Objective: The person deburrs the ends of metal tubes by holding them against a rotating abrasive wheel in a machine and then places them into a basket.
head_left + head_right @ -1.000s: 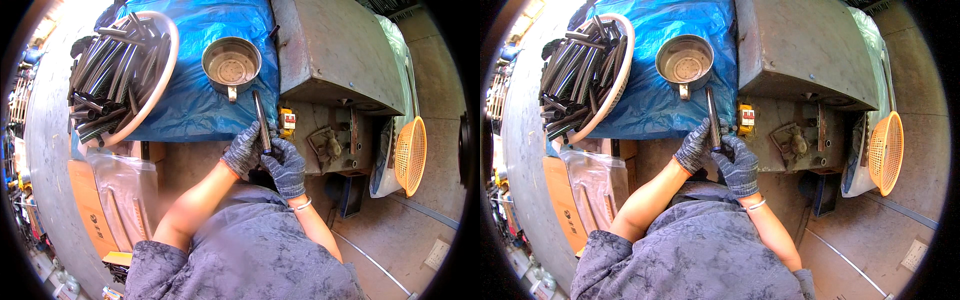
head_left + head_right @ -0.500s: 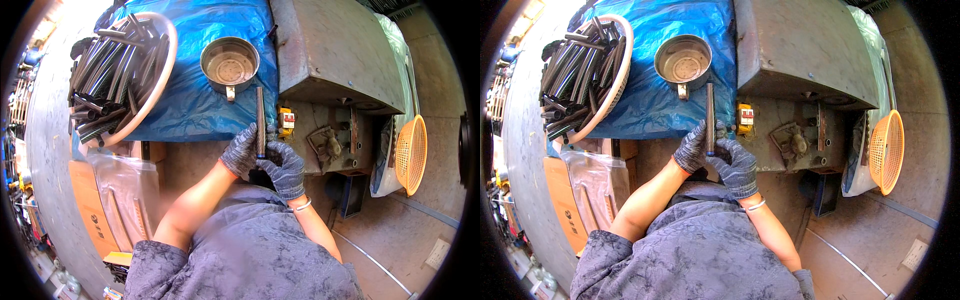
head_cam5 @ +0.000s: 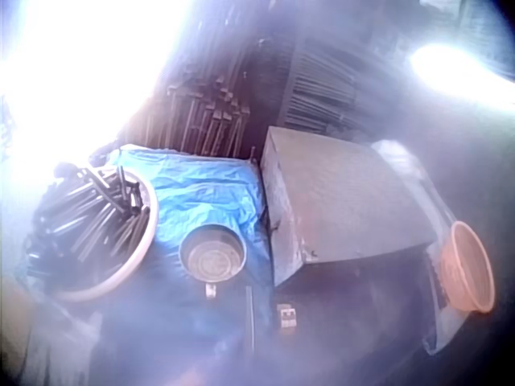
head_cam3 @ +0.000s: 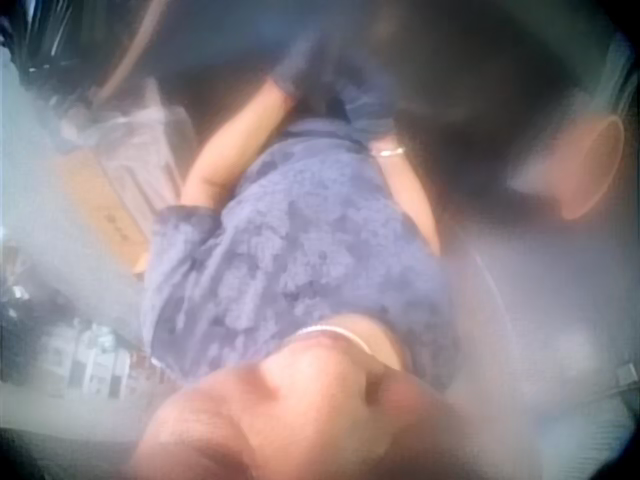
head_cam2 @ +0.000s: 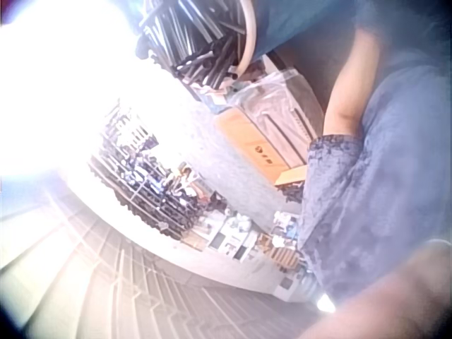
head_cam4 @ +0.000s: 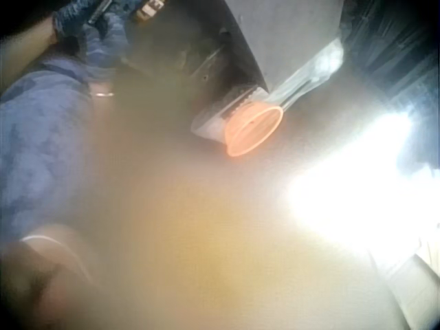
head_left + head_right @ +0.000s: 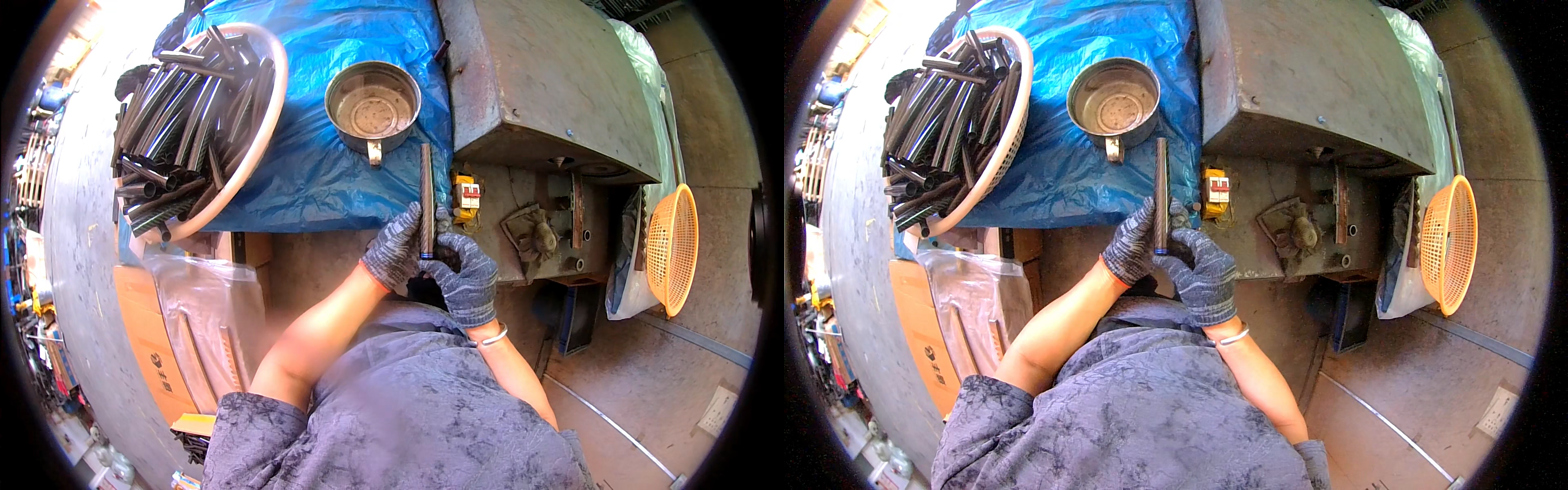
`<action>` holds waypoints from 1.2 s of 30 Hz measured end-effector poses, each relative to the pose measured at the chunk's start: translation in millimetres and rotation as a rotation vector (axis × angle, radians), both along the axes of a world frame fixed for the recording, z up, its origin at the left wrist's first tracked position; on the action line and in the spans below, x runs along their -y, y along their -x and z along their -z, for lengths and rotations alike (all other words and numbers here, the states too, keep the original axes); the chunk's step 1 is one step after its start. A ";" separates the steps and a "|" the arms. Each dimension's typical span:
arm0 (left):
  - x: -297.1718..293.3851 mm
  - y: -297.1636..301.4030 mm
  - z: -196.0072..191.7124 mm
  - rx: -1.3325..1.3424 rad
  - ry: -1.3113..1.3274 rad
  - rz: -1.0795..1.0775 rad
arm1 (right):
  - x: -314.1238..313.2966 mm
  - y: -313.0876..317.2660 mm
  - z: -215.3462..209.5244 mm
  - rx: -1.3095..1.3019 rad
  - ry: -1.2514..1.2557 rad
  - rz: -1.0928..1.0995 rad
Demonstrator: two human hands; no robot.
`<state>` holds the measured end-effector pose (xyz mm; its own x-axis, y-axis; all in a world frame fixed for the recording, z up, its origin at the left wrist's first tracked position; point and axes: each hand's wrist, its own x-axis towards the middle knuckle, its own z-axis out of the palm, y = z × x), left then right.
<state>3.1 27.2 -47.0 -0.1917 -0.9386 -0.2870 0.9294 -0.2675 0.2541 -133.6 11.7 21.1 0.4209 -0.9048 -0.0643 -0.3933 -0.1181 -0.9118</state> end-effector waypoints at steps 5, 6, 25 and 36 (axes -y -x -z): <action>0.3 -0.1 3.1 -0.078 -0.012 0.032 | -4.8 -0.1 3.7 -0.099 0.128 0.076; 0.4 0.3 1.8 -0.086 -0.007 0.028 | -4.8 0.2 3.2 -0.118 0.132 0.074; 3.3 -4.5 8.0 -0.134 0.070 0.018 | 1.0 -2.5 5.5 -0.088 0.309 0.001; 6.7 -5.0 1.7 0.038 0.049 -0.065 | 5.0 -0.5 10.3 -0.012 0.149 -0.023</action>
<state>8.1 20.4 -48.7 -0.1202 -0.9616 -0.2466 0.9337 -0.1939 0.3009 -133.1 6.7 10.8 0.4419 -0.8947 0.0644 -0.3998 -0.2607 -0.8788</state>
